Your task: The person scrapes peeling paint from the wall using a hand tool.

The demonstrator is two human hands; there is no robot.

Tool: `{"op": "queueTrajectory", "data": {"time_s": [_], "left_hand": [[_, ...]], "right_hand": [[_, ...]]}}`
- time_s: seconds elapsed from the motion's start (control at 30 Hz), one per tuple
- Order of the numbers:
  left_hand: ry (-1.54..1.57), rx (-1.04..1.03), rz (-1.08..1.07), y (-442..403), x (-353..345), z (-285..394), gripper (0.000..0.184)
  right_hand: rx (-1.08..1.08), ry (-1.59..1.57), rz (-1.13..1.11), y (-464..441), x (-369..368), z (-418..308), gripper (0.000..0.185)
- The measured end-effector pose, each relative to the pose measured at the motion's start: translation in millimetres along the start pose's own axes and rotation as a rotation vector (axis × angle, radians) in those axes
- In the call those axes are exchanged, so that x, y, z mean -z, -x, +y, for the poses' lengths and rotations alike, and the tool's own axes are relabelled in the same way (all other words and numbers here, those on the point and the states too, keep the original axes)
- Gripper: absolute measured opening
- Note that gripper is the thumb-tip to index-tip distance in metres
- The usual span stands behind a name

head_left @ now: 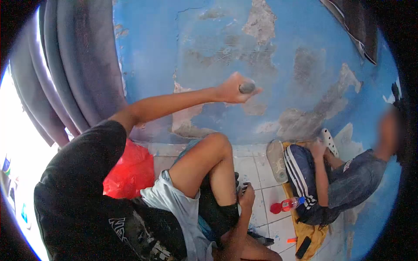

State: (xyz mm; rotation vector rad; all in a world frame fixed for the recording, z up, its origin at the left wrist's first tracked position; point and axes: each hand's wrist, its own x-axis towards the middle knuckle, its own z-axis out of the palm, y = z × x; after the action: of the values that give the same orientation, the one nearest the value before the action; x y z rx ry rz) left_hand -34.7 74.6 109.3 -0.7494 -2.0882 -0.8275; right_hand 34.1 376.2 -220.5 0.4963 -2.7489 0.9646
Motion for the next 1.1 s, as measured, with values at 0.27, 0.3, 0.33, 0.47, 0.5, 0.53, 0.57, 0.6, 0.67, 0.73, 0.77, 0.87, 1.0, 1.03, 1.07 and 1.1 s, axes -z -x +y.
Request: {"op": "queueTrajectory", "data": {"time_s": [0.27, 0.3, 0.33, 0.47, 0.5, 0.53, 0.57, 0.6, 0.67, 0.73, 0.77, 0.87, 1.0, 1.03, 1.07, 1.1], "left_hand": [[-0.012, -0.072, -0.066, -12.7, 0.6, 6.1, 0.041], [-0.035, -0.048, 0.047, -18.2, 4.8, 12.1, 0.041], [-0.055, -0.020, 0.155, -21.8, 7.4, 16.6, 0.041], [0.042, -0.089, 0.002, -20.0, -6.5, -15.3, 0.042], [0.015, -0.152, 0.007, -26.1, -1.7, -4.1, 0.041], [-0.012, -0.214, 0.011, -31.3, 1.1, 3.5, 0.040], [-0.013, -0.223, 0.014, -35.3, 5.2, 10.8, 0.040], [-0.034, -0.175, 0.097, -38.1, 7.7, 12.0, 0.039], [-0.055, -0.119, 0.181, -31.3, 7.2, 10.1, 0.038], [0.072, -0.018, -0.098, -16.3, -3.1, -5.7, 0.039], [0.073, -0.031, -0.081, -18.7, -4.8, -5.5, 0.039], [0.141, -0.236, -0.069, -20.7, 3.4, 14.4, 0.040], [-0.013, -0.016, -0.087, -5.8, -9.5, -12.7, 0.040], [-0.009, -0.003, -0.168, -6.5, -10.5, -13.2, 0.041], [-0.016, -0.010, -0.153, -9.7, -10.3, -13.7, 0.041], [0.023, -0.037, -0.091, -11.8, -4.9, -2.4, 0.042]], "right_hand": [[0.123, 0.043, 0.069, 0.2, -13.8, 20.0, 0.024], [0.076, 0.055, 0.055, -1.1, -12.8, 15.8, 0.024], [0.078, 0.036, 0.073, 1.1, -10.2, 11.8, 0.024], [0.077, 0.056, 0.030, -2.1, -4.6, 9.2, 0.024], [0.068, 0.060, 0.010, 1.0, -7.5, 9.5, 0.023], [0.058, 0.064, -0.010, 1.6, -7.3, 8.9, 0.023], [0.061, 0.066, -0.001, -0.5, -5.5, 9.2, 0.023], [0.087, 0.031, 0.035, -1.0, -3.0, 7.2, 0.023], [0.113, -0.002, 0.063, 3.8, -6.7, 6.6, 0.023], [0.138, 0.063, 0.089, 0.8, -12.5, 20.2, 0.023], [0.027, 0.023, 0.018, -0.3, -17.1, 25.6, 0.023], [0.011, 0.025, -0.004, 0.2, -2.3, 14.9, 0.024], [0.066, 0.113, 0.084, 6.3, -13.2, 22.4, 0.025], [0.049, 0.110, 0.063, 1.5, -6.1, 13.5, 0.025], [0.066, 0.041, 0.029, 5.3, 3.8, 5.6, 0.024], [0.085, 0.046, 0.030, 6.3, 4.8, 0.3, 0.024]]}}
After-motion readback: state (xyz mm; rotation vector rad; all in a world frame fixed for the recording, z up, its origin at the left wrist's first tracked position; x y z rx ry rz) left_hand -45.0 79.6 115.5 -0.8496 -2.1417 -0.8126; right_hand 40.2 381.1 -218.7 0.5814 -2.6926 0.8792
